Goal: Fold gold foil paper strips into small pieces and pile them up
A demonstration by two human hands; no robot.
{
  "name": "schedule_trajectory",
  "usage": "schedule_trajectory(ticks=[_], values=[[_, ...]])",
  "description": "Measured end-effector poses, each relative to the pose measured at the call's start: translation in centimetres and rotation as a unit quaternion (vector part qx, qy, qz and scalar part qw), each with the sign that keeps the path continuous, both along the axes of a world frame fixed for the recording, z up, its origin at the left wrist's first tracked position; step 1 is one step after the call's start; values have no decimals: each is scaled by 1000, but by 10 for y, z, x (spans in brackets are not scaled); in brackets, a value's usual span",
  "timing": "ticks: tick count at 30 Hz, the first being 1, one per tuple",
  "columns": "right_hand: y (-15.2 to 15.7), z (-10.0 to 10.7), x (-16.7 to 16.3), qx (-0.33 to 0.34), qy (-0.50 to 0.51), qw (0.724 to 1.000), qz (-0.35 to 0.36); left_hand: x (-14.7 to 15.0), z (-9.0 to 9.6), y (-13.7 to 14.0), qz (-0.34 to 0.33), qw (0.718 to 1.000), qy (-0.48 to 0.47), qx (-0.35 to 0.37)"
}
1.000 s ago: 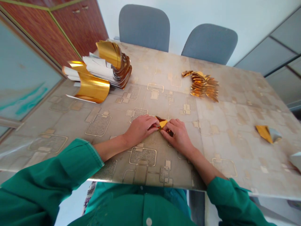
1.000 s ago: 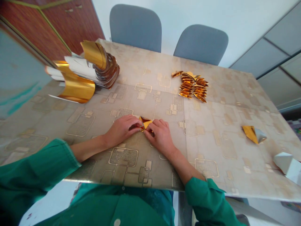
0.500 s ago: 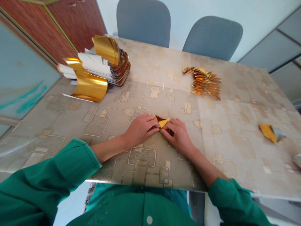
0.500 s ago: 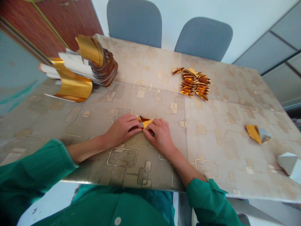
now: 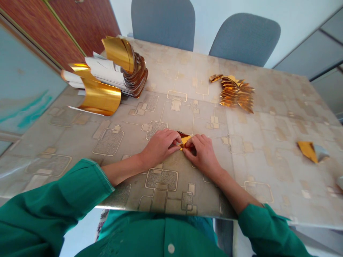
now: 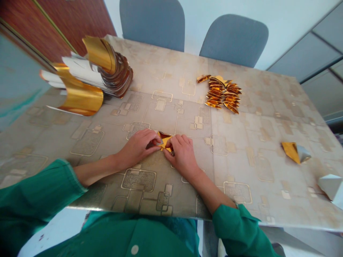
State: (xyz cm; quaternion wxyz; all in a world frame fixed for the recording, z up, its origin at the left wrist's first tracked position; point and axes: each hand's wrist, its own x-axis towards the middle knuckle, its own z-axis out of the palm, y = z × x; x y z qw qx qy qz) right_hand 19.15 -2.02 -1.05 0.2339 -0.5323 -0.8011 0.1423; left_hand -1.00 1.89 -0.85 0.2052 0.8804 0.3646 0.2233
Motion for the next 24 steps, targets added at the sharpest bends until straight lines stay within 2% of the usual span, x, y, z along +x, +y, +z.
schedule_trajectory(ticks=[6, 11, 15, 20, 24], values=[[1, 3, 4, -21, -3, 1000, 19, -2, 4, 2, -28, 999, -17, -18], [0, 4, 5, -11, -29, 998, 52, -5, 3, 5, -46, 998, -37, -15], [-1, 4, 6, 9, -56, 996, 66, -9, 2, 2, -72, 995, 8, 70], [-1, 5, 6, 9, -61, 996, 65, -12, 9, -16, -103, 964, 130, 207], [0, 6, 6, 15, -63, 996, 61, -16, 15, -30, -82, 951, 170, 246]])
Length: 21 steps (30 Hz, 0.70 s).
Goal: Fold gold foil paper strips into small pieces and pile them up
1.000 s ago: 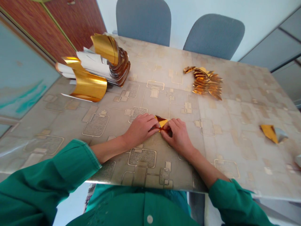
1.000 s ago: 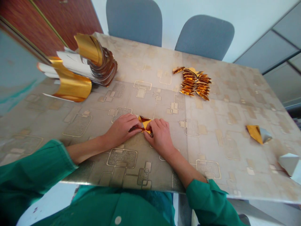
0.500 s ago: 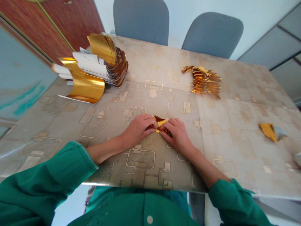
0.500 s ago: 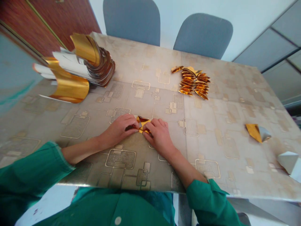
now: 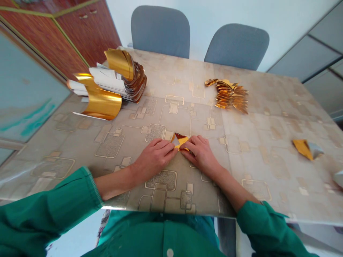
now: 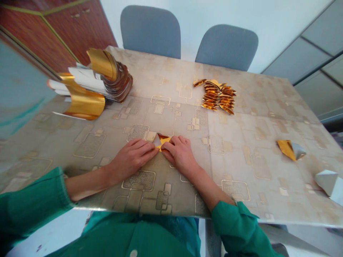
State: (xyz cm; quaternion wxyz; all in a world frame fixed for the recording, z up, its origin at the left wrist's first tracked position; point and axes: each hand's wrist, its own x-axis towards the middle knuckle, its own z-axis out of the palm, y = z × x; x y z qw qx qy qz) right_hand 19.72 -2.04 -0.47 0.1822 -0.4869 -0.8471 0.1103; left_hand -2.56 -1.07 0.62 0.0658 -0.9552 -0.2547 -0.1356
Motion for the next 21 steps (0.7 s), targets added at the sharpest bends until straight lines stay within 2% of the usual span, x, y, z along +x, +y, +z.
schedule_trajectory(ticks=[12, 16, 21], values=[[0, -1, 0, -5, 2, 1000, -6, -12, -5, -11, 83, 995, -49, -31], [1, 1, -1, -20, 8, 1000, -10, -11, -4, -12, 71, 996, -47, -14], [1, 2, 0, -28, 31, 999, -11, 4, -3, -3, -13, 999, -51, 0]])
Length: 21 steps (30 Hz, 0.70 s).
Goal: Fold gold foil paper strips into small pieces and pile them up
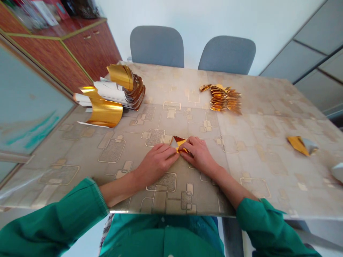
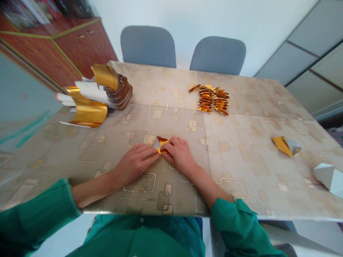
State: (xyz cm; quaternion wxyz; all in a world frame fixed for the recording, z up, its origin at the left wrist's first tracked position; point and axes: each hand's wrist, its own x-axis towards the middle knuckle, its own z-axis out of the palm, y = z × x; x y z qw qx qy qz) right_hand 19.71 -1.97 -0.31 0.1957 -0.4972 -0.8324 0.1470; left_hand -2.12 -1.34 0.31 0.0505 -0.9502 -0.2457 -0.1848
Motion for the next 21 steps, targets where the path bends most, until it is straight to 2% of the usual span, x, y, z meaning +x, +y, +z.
schedule_trajectory(ticks=[6, 11, 15, 21], values=[[3, -1, 5, -8, 49, 999, 14, 13, -3, 19, -5, 1000, 23, 17], [4, 2, 14, -7, 60, 997, 52, 13, -4, 22, -1, 999, 21, 36], [5, 3, 20, 1, 53, 996, 77, 13, -10, 24, 16, 998, -24, 53], [8, 3, 25, 46, 41, 994, 90, 6, -15, 28, 7, 994, -106, 11]])
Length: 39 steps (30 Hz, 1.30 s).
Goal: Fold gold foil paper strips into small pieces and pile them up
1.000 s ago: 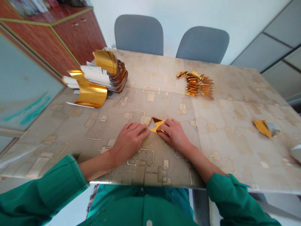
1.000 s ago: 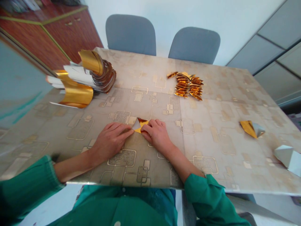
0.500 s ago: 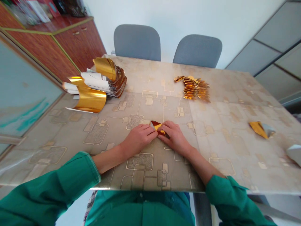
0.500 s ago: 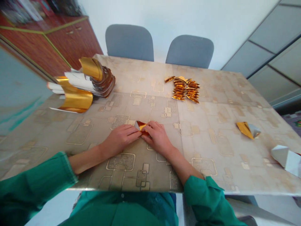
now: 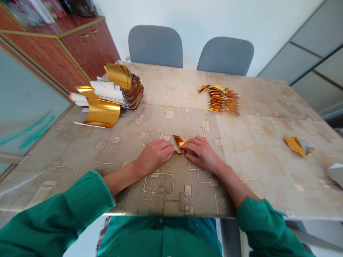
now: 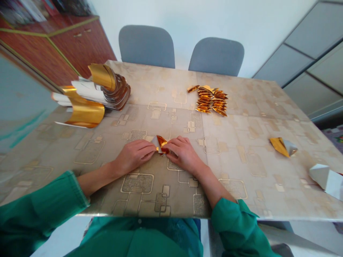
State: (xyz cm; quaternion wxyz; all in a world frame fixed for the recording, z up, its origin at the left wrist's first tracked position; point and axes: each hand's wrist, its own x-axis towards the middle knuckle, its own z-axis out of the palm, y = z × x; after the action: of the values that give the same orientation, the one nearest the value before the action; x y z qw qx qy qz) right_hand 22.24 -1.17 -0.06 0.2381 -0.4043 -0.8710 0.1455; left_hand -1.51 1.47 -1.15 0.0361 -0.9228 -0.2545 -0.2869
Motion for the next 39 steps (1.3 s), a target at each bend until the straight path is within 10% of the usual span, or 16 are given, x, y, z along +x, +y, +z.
schedule_trajectory(ticks=[10, 16, 39], values=[[0, 5, 6, 51, 10, 998, 25, -3, 0, 3, 2, 990, -121, -72], [1, -2, -2, 72, -6, 997, 15, -5, 0, 4, -51, 997, 8, -54], [6, -1, -5, -88, 105, 990, -37, -10, 5, -19, -31, 996, 76, -34]])
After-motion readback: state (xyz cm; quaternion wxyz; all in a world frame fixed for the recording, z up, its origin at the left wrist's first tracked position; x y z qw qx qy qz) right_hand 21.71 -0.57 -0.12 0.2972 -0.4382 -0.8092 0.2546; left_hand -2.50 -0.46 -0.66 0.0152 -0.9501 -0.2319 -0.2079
